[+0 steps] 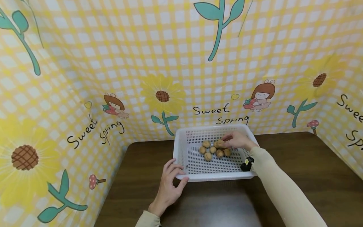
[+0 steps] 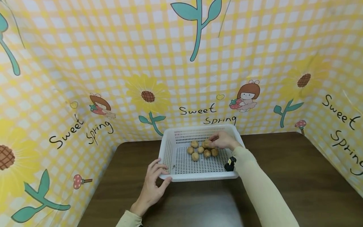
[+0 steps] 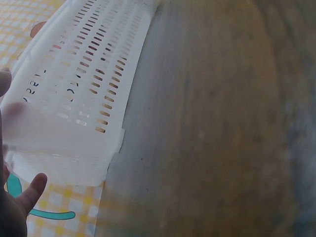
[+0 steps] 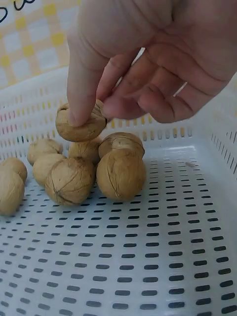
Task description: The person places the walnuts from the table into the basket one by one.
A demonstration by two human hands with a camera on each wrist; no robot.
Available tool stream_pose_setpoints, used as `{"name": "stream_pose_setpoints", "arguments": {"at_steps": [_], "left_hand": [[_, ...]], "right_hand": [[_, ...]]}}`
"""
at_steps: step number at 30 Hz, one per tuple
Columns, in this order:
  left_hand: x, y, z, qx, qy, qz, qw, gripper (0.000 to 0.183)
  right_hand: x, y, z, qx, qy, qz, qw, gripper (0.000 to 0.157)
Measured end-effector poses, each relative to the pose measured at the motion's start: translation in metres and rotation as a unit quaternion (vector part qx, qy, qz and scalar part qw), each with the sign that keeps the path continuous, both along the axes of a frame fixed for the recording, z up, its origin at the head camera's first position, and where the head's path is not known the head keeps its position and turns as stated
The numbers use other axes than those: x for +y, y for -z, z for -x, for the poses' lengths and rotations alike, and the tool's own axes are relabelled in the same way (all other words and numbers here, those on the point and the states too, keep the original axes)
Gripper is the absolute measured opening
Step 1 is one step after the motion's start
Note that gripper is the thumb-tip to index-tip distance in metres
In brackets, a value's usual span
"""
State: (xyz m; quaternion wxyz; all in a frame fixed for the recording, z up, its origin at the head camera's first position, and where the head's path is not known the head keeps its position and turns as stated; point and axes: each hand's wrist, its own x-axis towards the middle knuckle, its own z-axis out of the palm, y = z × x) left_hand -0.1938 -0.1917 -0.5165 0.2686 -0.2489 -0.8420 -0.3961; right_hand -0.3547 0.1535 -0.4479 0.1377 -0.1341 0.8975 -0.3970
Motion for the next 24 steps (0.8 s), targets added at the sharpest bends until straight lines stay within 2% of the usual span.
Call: {"name": "stream_pose_setpoints", "arguments": {"at_steps": [5,13,19,24], "left_hand": [[0.0,-0.002,-0.001,-0.006,0.002,0.002,1.0,0.015],[0.003,-0.001,-0.001,0.003,0.004,0.003,1.0,0.013],[0.002,0.0,0.001,0.01,0.002,0.0,0.9999,0.013],[-0.001,-0.001,0.001,0.009,0.005,0.007,0.9999,0.012]], "right_hand": [[-0.003,0.002,0.002,0.029,-0.017,-0.027,0.999,0.042],[0.001,-0.005,0.0,-0.001,0.0,0.007,1.0,0.042],[0.005,-0.028,-0.01,0.014,-0.013,0.008,1.0,0.042],[0.01,-0.056,-0.032,0.059,-0.027,0.015,0.998,0.035]]}}
